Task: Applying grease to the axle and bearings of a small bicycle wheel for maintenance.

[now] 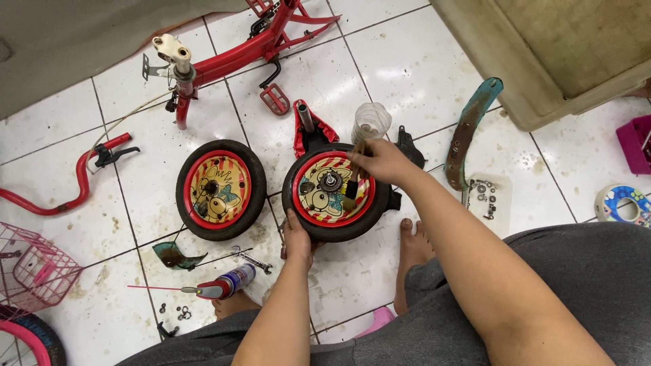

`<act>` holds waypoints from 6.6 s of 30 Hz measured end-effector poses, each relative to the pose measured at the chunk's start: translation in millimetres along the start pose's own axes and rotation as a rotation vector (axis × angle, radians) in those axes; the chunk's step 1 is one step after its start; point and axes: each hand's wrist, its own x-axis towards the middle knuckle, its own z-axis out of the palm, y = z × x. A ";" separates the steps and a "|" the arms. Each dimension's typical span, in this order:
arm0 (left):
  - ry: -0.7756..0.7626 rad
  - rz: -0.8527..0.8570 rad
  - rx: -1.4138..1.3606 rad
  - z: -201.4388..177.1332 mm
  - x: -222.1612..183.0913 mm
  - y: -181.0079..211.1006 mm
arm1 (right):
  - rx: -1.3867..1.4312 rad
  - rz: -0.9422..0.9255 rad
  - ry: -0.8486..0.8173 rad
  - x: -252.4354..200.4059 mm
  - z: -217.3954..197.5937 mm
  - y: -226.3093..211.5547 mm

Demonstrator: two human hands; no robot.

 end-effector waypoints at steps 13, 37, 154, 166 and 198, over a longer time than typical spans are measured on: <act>-0.020 0.015 0.032 2.8 -16.4 9.2 | -0.281 -0.089 0.100 -21.5 -7.7 -12.3; -0.016 0.043 0.065 5.0 -41.7 26.1 | -0.169 -0.176 -0.065 -39.0 30.2 -21.6; -0.303 -0.110 -0.096 -22.7 37.3 -8.9 | -0.773 -0.139 -0.140 59.6 40.1 -14.0; -0.316 -0.169 -0.119 -23.4 48.6 -13.8 | -0.635 -0.046 -0.174 54.4 52.2 -44.9; -0.300 -0.196 -0.082 -28.2 65.7 -24.7 | -0.683 -0.104 -0.247 59.5 58.2 -37.3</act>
